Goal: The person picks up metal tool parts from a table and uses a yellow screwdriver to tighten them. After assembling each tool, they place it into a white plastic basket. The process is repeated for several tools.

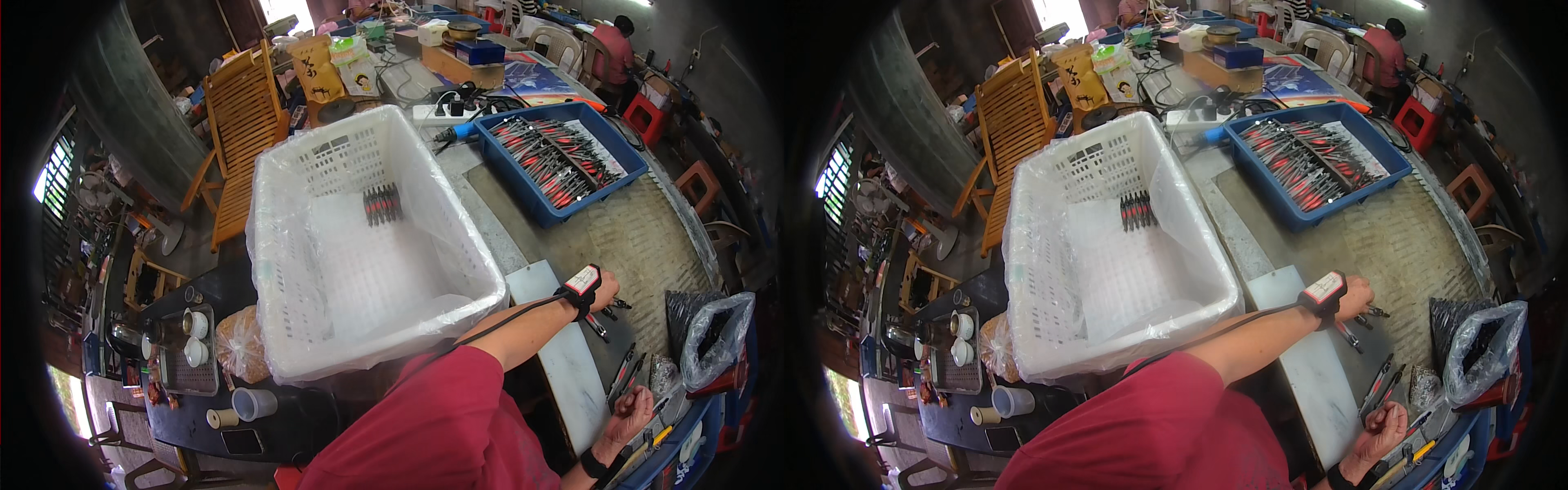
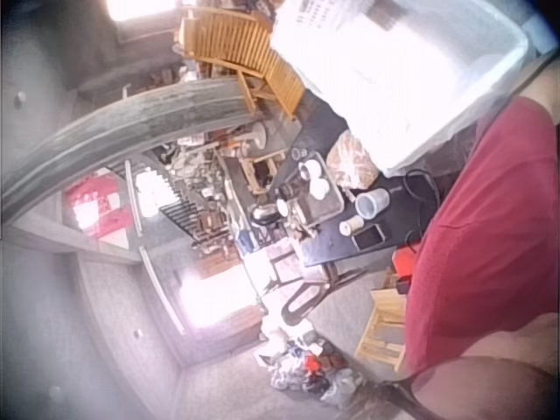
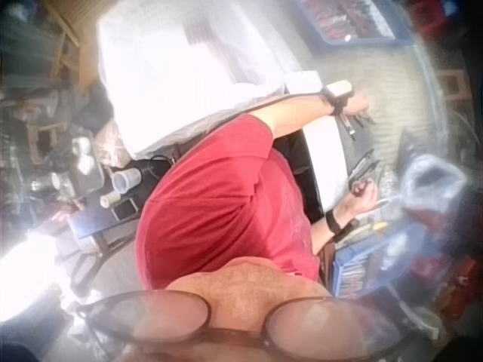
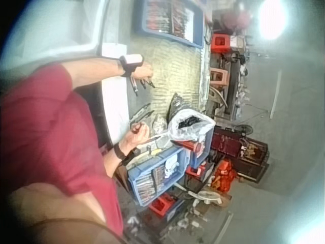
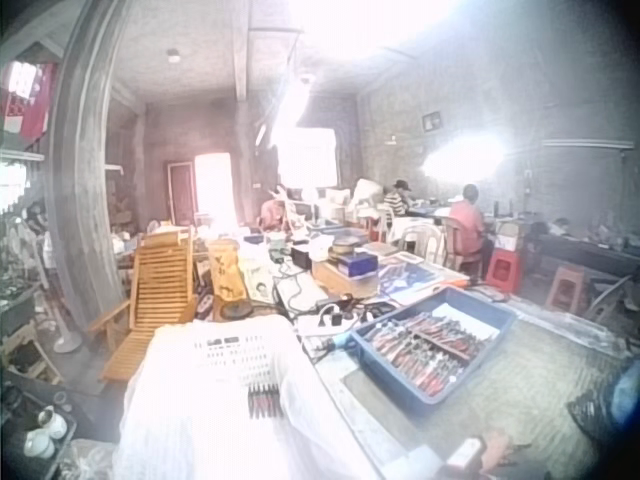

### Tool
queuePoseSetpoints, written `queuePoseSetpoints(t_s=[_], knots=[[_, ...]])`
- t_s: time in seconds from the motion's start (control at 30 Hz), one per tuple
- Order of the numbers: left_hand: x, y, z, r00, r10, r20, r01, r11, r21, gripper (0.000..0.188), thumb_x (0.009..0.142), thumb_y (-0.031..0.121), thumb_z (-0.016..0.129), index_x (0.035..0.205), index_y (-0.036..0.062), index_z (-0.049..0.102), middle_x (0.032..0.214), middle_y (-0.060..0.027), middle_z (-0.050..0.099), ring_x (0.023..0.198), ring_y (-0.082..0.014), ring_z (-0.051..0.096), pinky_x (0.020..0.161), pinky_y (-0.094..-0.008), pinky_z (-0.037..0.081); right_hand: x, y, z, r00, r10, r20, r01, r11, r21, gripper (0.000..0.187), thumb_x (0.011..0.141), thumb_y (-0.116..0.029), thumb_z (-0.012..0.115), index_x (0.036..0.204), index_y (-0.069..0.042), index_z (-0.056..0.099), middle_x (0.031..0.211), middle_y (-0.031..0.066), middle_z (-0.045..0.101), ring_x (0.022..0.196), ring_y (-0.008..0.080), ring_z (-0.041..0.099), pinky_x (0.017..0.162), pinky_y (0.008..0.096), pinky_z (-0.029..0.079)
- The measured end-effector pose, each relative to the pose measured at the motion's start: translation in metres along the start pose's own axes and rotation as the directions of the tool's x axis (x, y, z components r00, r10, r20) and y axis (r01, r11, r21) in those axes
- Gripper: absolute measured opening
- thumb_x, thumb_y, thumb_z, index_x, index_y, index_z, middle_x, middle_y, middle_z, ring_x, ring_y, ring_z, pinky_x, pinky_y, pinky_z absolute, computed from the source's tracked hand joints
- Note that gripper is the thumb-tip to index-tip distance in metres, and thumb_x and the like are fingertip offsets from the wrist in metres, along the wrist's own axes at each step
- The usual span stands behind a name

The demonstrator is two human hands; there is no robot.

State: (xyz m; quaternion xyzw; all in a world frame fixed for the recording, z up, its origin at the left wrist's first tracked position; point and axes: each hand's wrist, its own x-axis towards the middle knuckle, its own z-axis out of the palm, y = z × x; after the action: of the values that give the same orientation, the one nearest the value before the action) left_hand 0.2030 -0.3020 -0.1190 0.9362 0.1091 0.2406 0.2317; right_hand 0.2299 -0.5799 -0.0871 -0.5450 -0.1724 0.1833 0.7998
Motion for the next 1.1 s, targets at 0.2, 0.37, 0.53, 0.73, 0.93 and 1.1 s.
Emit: queuePoseSetpoints(t_s=[0.2,0.37,0.53,0.73,0.93,1.1], knots=[[0.0007,-0.001,0.0015,1.0,0.006,0.004,-0.006,1.0,-0.001,0.024,0.072,0.026,0.069,0.072,0.0021,0.065,0.078,-0.0174,0.061,0.076,-0.0322,0.061,0.065,-0.0404,0.049,-0.0003,-0.0002,0.0007,1.0,0.004,-0.005,-0.004,1.0,0.0,0.017,0.09,-0.018,0.054,0.085,-0.002,0.055,0.058,0.001,0.046,0.045,0.0065,0.036,0.041,0.0194,0.026],[-0.0007,0.0011,-0.0007,1.0,-0.012,-0.001,0.012,1.0,0.006,0.023,0.073,0.025,0.068,0.072,0.0029,0.066,0.079,-0.0171,0.062,0.077,-0.0322,0.061,0.066,-0.0402,0.049,-0.0001,0.0008,0.0002,1.0,0.008,0.0,-0.008,1.0,0.01,0.017,0.089,-0.018,0.055,0.085,-0.002,0.055,0.058,0.001,0.046,0.045,0.0067,0.036,0.041,0.0194,0.026],[-0.0005,0.0011,-0.001,1.0,-0.017,0.004,0.017,1.0,0.001,0.022,0.073,0.025,0.067,0.072,0.0034,0.066,0.08,-0.0162,0.062,0.077,-0.0321,0.061,0.065,-0.0402,0.049,-0.0004,0.0005,0.0004,1.0,0.017,-0.004,-0.017,1.0,0.009,0.017,0.089,-0.018,0.055,0.085,-0.002,0.055,0.058,0.0011,0.046,0.045,0.0067,0.036,0.041,0.0196,0.027],[-0.0011,0.0016,-0.003,1.0,-0.01,-0.006,0.01,1.0,-0.011,0.021,0.073,0.025,0.068,0.071,0.0035,0.065,0.079,-0.0156,0.061,0.077,-0.0317,0.061,0.066,-0.0402,0.049,-0.0008,0.0001,0.0018,1.0,0.015,-0.012,-0.015,1.0,0.013,0.017,0.088,-0.018,0.056,0.085,-0.002,0.055,0.058,0.0009,0.045,0.046,0.0066,0.037,0.041,0.0195,0.027],[-0.0034,0.0008,-0.0032,0.999,-0.006,-0.033,0.005,0.999,-0.041,0.021,0.073,0.024,0.068,0.074,0.0036,0.065,0.081,-0.0158,0.061,0.08,-0.0316,0.06,0.068,-0.04,0.048,-0.0007,0.0004,0.0014,1.0,0.015,0.007,-0.015,1.0,0.019,0.016,0.089,-0.017,0.055,0.085,-0.002,0.055,0.058,0.0009,0.046,0.045,0.0066,0.036,0.041,0.0194,0.026],[-0.0024,0.0001,0.0003,1.0,-0.019,-0.019,0.018,0.999,-0.046,0.019,0.074,0.023,0.068,0.074,0.0036,0.064,0.082,-0.0159,0.061,0.081,-0.0318,0.06,0.069,-0.0401,0.048,-0.0013,0.0008,0.0016,1.0,0.015,0.007,-0.015,1.0,0.018,0.016,0.089,-0.017,0.054,0.085,-0.002,0.055,0.058,0.0012,0.046,0.045,0.0068,0.036,0.042,0.0196,0.027]])
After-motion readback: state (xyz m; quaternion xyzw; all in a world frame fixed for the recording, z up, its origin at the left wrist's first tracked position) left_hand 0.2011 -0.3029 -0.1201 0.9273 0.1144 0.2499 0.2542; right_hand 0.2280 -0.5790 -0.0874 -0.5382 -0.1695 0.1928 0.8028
